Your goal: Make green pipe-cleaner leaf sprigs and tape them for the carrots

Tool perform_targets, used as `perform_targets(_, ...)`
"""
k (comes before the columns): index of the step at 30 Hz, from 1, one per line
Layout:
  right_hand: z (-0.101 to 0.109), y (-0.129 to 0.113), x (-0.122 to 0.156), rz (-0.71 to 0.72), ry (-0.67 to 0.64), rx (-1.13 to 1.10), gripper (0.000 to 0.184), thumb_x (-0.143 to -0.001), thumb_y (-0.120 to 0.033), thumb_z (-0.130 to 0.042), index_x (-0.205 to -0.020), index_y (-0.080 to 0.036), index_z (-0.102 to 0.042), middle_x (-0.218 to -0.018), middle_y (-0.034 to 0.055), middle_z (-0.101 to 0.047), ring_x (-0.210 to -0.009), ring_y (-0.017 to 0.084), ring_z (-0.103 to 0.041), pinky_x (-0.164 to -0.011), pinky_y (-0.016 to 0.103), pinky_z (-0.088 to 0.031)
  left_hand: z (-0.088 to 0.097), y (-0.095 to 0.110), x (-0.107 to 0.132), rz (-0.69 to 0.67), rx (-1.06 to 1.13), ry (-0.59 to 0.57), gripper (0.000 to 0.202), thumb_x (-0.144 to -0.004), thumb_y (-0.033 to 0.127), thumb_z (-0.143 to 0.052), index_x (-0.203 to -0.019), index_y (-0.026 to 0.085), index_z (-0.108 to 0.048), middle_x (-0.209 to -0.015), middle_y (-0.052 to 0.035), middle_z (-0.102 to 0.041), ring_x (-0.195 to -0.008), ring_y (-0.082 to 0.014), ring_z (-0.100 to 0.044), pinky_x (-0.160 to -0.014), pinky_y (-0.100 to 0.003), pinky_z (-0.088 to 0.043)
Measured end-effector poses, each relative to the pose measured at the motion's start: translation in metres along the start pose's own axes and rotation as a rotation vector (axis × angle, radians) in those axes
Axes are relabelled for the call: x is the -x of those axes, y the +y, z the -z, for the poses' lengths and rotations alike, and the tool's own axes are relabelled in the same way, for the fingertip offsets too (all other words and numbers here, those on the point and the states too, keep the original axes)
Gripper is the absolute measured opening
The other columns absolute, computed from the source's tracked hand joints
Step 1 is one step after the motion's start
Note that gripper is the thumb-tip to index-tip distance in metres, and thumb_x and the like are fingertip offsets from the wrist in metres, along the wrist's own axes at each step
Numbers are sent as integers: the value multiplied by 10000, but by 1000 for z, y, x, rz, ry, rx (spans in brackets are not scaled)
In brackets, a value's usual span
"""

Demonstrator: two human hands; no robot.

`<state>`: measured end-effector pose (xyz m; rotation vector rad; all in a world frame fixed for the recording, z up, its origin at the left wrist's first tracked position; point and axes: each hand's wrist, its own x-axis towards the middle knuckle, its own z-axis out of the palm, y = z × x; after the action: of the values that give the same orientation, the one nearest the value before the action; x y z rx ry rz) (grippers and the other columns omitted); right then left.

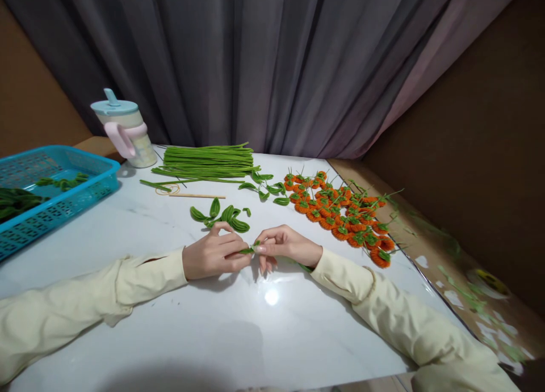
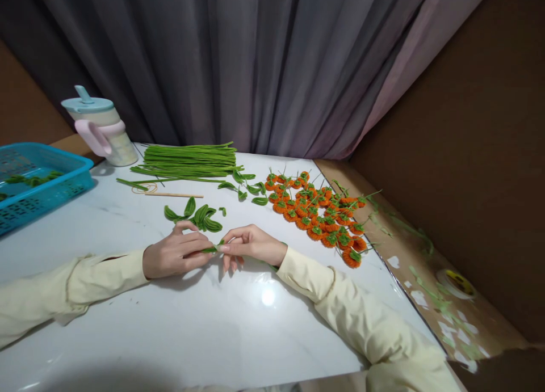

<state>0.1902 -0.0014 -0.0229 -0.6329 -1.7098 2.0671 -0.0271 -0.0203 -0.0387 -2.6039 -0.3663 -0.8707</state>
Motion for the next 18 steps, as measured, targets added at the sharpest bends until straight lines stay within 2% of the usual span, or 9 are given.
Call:
perform_targets(7,0,-1,0,10,4,-25,317,-779,-399,-695,-779,-108,-569,-599,44,-662,-445,98,-561,-443,185,-407,2,-1,1,92,148,37,233,-924,98,-346,-1073,195,-496,-840,-20,-715,-778,-143,-653,-819,-335,-315)
perform_targets(11,0,-1,0,26,5,-21,303,-794,-389,-682,-783,-106,-575,-604,48,-666,-444,98,-559,-434,182,-404,1,0,0,140,144,58,162,-940,140,-399,-1057,160,-509,-766,-15,-707,-731,-127,-654,-791,-305,-329)
perform_targets(18,0,1,-1,60,20,-38,283,-813,-372,-667,-807,-101,-586,-646,70,-684,-456,95,-561,-429,174,-404,3,1,-3,158,118,105,155,-947,152,-410,-1047,130,-527,-794,-38,-709,-717,-129,-657,-769,-298,-350)
